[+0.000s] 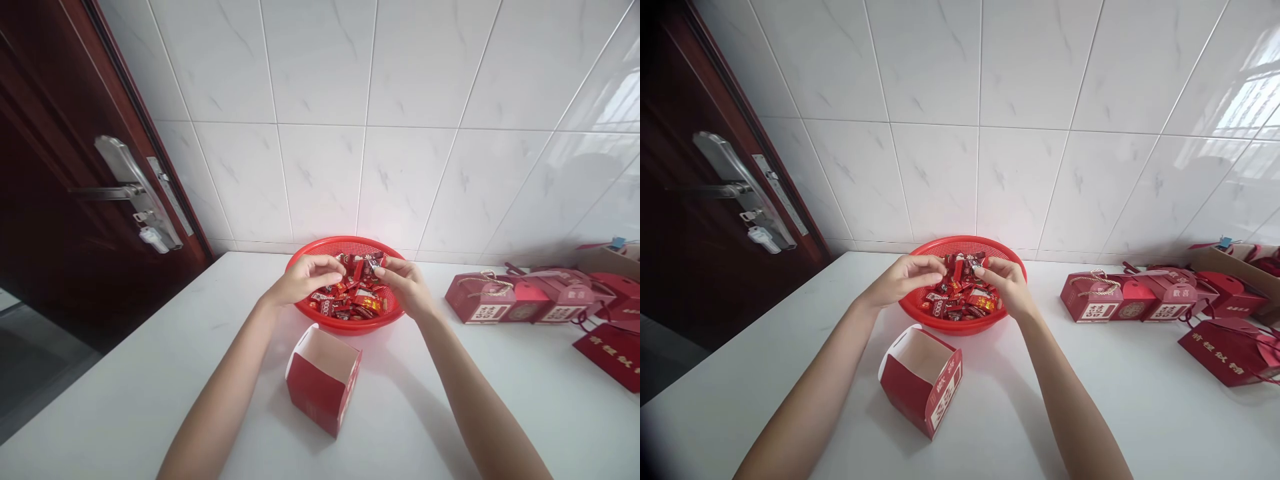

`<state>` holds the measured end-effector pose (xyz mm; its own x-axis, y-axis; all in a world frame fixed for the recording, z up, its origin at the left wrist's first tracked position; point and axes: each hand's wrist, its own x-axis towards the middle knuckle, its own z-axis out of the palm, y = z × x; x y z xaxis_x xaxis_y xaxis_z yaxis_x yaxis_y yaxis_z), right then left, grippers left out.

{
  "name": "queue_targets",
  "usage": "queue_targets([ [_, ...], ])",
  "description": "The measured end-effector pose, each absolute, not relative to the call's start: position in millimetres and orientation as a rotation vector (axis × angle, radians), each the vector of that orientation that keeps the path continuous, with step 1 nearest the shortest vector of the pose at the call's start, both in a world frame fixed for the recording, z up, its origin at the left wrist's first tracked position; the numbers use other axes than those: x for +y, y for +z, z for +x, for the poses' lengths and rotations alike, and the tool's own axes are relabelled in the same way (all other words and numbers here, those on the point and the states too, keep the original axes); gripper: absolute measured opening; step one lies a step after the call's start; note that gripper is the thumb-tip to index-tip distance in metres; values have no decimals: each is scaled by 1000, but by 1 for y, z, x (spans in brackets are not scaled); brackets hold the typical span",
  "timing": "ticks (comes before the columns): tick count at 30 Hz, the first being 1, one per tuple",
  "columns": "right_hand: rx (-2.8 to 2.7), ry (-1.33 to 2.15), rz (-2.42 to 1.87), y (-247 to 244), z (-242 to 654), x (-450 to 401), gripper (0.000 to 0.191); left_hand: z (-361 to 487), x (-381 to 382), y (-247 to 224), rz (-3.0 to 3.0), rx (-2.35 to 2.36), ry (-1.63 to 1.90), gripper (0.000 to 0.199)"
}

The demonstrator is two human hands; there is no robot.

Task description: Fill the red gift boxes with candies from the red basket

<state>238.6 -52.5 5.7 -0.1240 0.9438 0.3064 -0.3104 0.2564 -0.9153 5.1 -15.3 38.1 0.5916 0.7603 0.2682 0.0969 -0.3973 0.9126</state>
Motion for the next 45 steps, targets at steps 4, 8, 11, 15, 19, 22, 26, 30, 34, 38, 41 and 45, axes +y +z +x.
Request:
queue_targets([
  [4,-1446,1129,-775,19,252,-63,20,-16,-30,61,2178,710,503,20],
  [8,-1549,1084,-788,32,260,-73,20,-26,-50,78,2302,709,173,17],
  [11,-1602,1049,-801,42,262,-82,20,-26,-65,85,2317,713,36,16],
  [15,-1673,1070,-796,53,263,-95,23,-20,-78,87,2365,803,-109,15],
  [19,-1819,993,-824,62,266,-107,28,-15,-83,86,2390,910,-206,15],
  [22,-1954,910,-835,69,267,-115,30,-14,-84,85,2403,947,-206,17],
  [26,-2104,820,-849,73,266,-121,30,-12,-84,80,2374,1010,-212,23],
  [30,-2214,732,-842,71,265,-122,25,-6,-84,75,2350,1040,-242,31],
  [34,-2290,752,-836,70,264,-121,27,3,-85,70,2403,965,-239,17],
  [38,-2342,779,-819,71,261,-123,29,10,-86,69,2412,962,-265,10],
  [41,-2397,816,-815,72,258,-124,24,11,-86,70,2387,891,-277,15],
  [45,-2479,872,-824,71,253,-123,15,12,-88,71,2370,854,-298,25],
])
